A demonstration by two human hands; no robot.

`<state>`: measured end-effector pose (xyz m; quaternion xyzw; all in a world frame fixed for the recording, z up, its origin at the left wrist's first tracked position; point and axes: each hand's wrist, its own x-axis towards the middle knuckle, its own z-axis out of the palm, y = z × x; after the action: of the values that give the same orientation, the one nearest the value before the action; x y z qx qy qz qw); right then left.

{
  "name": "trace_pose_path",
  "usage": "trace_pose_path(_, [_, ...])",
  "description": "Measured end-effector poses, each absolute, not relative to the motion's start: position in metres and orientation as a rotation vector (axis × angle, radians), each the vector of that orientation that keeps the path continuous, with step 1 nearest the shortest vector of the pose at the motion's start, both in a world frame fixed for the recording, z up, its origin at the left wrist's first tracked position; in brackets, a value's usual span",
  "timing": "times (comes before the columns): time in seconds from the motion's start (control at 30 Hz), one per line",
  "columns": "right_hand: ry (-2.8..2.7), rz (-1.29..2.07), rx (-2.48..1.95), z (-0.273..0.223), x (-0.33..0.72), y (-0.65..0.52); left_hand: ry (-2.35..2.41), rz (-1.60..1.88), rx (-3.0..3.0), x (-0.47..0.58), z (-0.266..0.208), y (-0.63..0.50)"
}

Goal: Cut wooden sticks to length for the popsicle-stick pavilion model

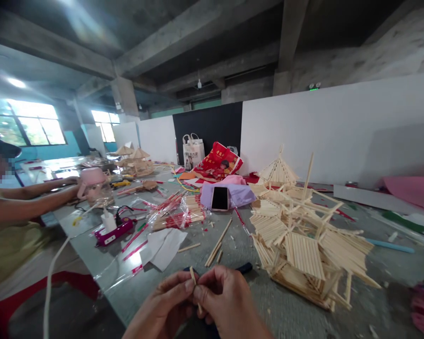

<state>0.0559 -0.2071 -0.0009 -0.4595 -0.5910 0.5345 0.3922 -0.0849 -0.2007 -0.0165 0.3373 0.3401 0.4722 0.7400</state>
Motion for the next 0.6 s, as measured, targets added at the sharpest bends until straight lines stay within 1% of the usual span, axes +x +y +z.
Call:
trace_pose_path(0.03, [-1.56,1.306,-1.181,0.0,0.057,-0.209,0.725,1.054,0.727,-0.085,-0.014,-0.203])
trace_pose_path(0.07, [-1.662,1.187,-1.213,0.0,0.059,-0.211,0.726,1.069,0.714,-0.085,-0.012,-0.205])
trace_pose_path(0.1, [-1.793,1.001,-1.266,0.002,0.062,-0.213,0.746,1.086,0.702,-0.087,-0.01,-0.206])
trace_pose_path(0.17, [-2.087,0.525,-1.436,0.007,0.069,-0.217,0.818,1.125,0.712,-0.095,-0.006,-0.206])
trace_pose_path(0.2, [-2.233,0.334,-1.538,0.011,0.073,-0.219,0.85,1.138,0.749,-0.1,-0.004,-0.205])
trace_pose_path(0.23, [-2.366,0.227,-1.638,0.015,0.075,-0.22,0.878,1.146,0.803,-0.107,-0.003,-0.204])
trace_pose_path(0.27, [-2.486,0.204,-1.731,0.018,0.077,-0.221,0.912,1.157,0.864,-0.114,-0.001,-0.203])
trace_pose_path(0.37, [-2.716,0.32,-1.868,0.025,0.074,-0.218,1.052,1.189,1.008,-0.133,0.004,-0.201])
trace_pose_path(0.43, [-2.725,0.253,-1.849,0.025,0.068,-0.214,1.152,1.213,1.078,-0.142,0.008,-0.2])
trace_pose_path(0.53, [-2.699,0.06,-1.828,0.018,0.063,-0.21,1.243,1.237,1.17,-0.148,0.01,-0.198])
trace_pose_path(0.6, [-2.701,0.041,-1.749,0.009,0.068,-0.211,1.261,1.261,1.168,-0.149,0.009,-0.193])
